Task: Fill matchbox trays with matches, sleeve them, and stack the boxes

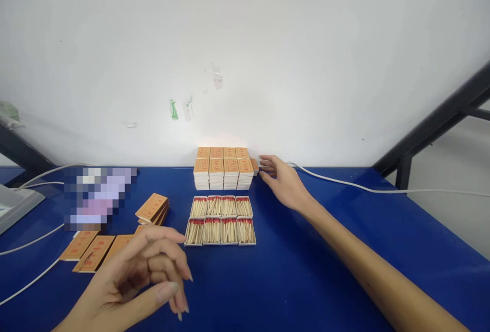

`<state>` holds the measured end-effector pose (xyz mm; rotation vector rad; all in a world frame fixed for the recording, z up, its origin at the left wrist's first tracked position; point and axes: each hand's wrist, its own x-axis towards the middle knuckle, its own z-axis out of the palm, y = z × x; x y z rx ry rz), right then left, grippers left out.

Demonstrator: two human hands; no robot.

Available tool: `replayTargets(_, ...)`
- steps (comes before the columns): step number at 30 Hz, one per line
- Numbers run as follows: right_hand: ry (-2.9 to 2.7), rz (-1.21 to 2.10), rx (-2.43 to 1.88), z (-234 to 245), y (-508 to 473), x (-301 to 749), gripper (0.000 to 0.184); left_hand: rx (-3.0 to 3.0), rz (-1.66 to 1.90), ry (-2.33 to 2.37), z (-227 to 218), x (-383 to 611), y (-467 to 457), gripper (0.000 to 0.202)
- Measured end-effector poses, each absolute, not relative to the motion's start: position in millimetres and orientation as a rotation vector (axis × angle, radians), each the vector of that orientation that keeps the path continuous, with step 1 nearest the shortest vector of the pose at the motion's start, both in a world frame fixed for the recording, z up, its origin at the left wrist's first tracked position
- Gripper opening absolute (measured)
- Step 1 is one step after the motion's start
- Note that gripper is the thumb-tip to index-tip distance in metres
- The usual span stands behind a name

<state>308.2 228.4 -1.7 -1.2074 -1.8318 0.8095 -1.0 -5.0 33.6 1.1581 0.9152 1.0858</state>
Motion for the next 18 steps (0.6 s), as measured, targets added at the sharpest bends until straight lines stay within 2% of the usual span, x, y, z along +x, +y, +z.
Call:
replayTargets(5, -1.751, 0.980, -1.208, -3, 219, 300, 0.064, 1.140, 1.093, 0.919, 34, 0, -6, 0.034)
replayTargets(10, -1.612, 1.031, -1.267, 2, 214, 294, 0.072, 1.126, 1.109, 0.930, 35, 0, -6, 0.035)
replayTargets(12, -1.529, 1.021, -1.291, 5, 204, 293, 0.068, 1.139, 1.129, 0.957, 36, -1, -8, 0.033)
replayTargets(16, -1.410, 1.068, -1.255, 11, 172, 291, 0.044, 1.377, 1.252, 1.043, 36, 0, -15, 0.016)
replayTargets(18, -1.387, 1.132, -1.226, 11, 156, 286, 0.039, 1.511, 1.319, 1.049, 35, 1, -18, 0.013)
